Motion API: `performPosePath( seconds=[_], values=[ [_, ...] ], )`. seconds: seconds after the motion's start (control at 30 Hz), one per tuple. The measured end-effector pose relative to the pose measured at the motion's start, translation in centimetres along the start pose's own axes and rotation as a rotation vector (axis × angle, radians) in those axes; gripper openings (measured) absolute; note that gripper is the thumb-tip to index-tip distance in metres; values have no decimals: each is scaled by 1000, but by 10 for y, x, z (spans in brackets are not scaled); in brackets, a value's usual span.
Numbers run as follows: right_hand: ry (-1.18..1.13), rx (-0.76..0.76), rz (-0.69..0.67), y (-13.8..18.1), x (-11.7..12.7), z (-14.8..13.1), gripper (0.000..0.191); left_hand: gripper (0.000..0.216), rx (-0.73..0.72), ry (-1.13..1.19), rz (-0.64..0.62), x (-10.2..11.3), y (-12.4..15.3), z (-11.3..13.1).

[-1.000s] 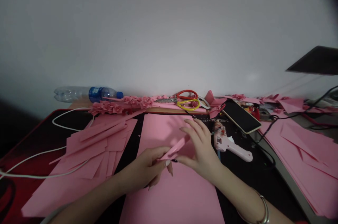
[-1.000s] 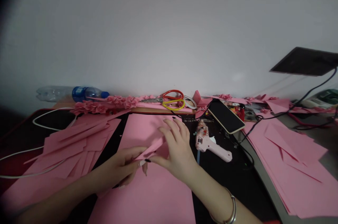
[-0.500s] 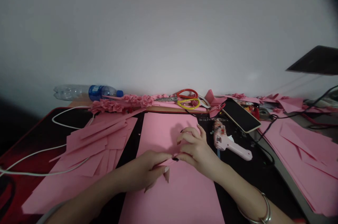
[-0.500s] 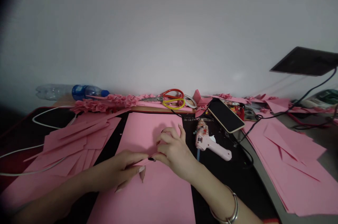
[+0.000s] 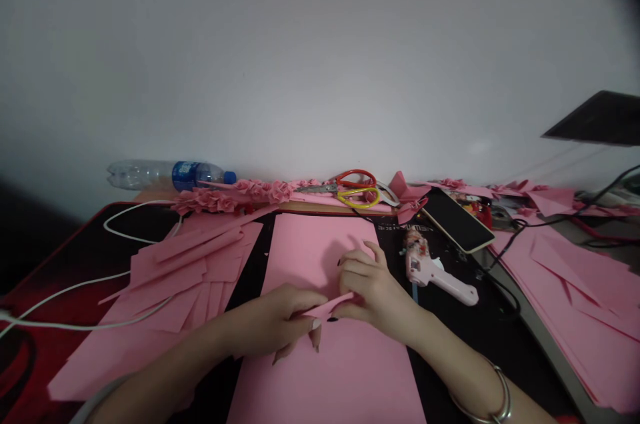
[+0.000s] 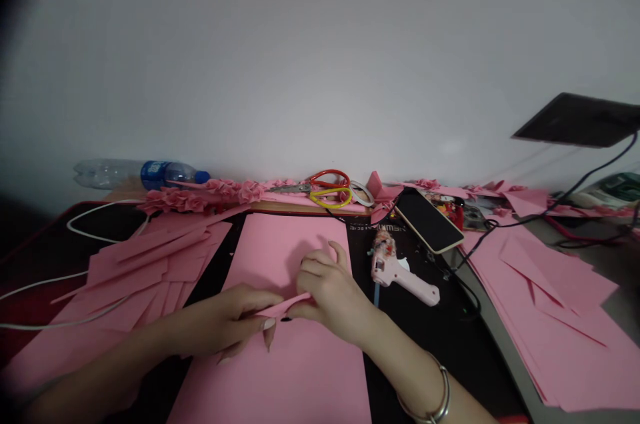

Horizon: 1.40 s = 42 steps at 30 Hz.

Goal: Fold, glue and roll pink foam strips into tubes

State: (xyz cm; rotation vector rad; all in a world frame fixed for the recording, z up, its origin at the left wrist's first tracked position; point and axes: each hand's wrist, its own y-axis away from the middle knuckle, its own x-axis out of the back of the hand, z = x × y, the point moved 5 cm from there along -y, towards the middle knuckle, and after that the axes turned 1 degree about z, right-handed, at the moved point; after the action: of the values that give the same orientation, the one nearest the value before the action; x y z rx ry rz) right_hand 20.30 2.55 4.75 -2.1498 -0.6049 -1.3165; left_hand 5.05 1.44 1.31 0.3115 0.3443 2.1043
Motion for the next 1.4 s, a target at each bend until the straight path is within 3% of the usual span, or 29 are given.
performPosePath(
  seconds=[0.17,0.27,0.43,0.53,0.63,0.73,0.83,0.97,1.03,1.13,1.3,1.4],
  values=[
    [-60,21,-72,0,-1,-2,22,18,-5,-14,-12,0,-1,-1],
    [-79,52,-49,0,1,-3,18,20,18,12,-22,1,-1,-1],
    [-74,17,230,2,13,5,16,20,55,96,2,4,1,-1],
    [-29,-81,454,7,26,18,15,13,72,143,-21,4,0,-2],
    [153,-224,554,13,37,34,20,11,73,148,-48,4,-2,-5],
    [321,-334,533,16,42,47,21,12,47,156,-75,3,-2,-6],
    [294,-397,522,17,44,55,29,18,44,146,-66,3,-2,-6],
    [34,-295,406,11,38,46,39,21,69,131,-22,3,0,-5],
    [-140,-247,232,6,27,36,30,21,83,136,2,3,0,-4],
    [-352,-310,62,4,11,27,14,22,101,103,57,3,0,-4],
    [-567,-391,44,3,1,22,15,31,129,5,98,-2,-2,-15],
    [-618,-412,36,4,0,23,17,38,114,60,105,-6,-9,-26]
  ],
)
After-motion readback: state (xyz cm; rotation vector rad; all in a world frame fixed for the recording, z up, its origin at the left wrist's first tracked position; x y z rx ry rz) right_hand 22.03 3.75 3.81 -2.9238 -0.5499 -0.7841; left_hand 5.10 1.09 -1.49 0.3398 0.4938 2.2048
